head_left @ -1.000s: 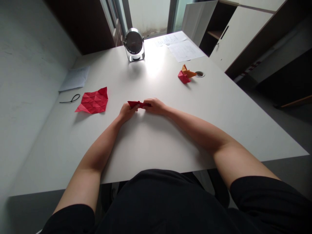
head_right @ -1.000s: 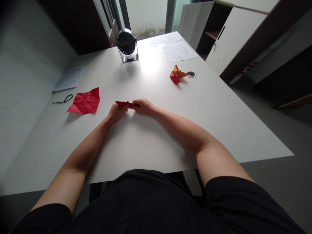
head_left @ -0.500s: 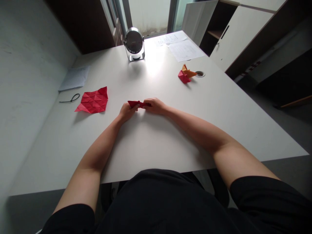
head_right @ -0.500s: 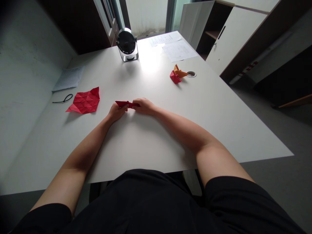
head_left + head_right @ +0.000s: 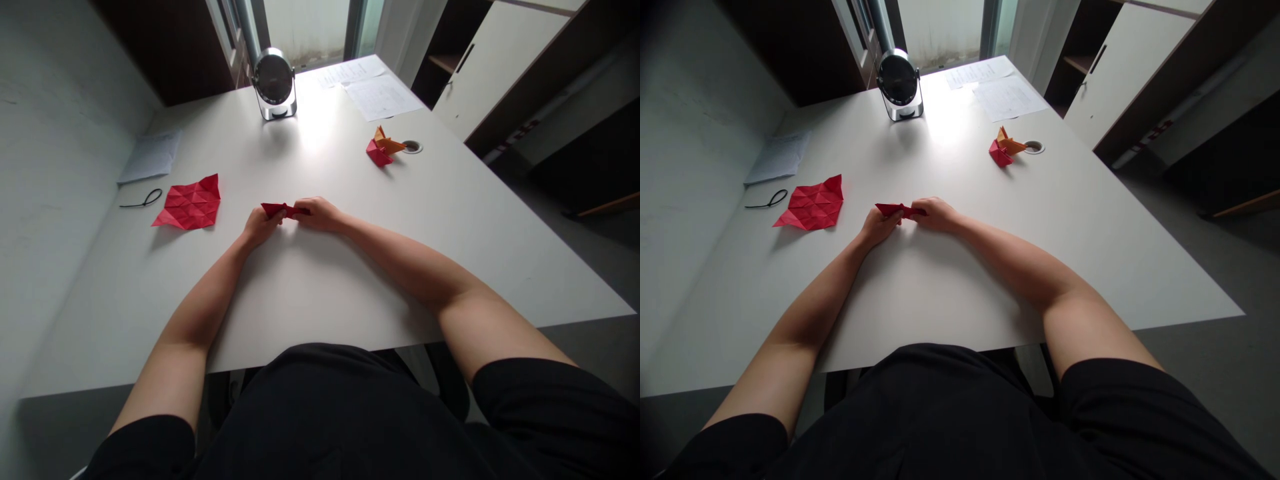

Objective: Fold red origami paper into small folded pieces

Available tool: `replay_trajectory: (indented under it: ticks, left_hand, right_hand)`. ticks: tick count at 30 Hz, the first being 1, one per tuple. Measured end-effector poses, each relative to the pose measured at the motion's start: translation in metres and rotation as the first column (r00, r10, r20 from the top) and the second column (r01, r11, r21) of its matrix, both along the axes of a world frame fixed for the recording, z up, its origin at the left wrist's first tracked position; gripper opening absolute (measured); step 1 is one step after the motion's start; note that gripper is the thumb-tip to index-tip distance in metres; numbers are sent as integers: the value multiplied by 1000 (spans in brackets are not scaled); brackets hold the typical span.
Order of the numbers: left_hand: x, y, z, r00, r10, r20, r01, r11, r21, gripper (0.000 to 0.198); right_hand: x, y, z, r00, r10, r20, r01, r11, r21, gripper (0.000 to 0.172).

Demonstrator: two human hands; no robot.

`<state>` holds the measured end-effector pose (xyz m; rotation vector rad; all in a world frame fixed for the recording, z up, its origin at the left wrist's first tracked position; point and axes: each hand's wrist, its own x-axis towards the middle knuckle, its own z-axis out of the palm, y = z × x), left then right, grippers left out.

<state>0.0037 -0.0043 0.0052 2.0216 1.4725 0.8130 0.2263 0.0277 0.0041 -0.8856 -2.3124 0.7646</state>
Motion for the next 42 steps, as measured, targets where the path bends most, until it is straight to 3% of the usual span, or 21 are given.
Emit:
replay_trajectory:
  ticks: [17,42]
  left_hand:
    - [0,0,1,1000,1,-28,0,1000,31,42]
    - [-1,0,-4,1000,17,3,-17,1000,-5,42]
  right_hand:
    - [0,4,-7,1000,0,-11,0,1000,14,27]
    - [0,1,-4,1000,-2,-10,2,1000,2,36]
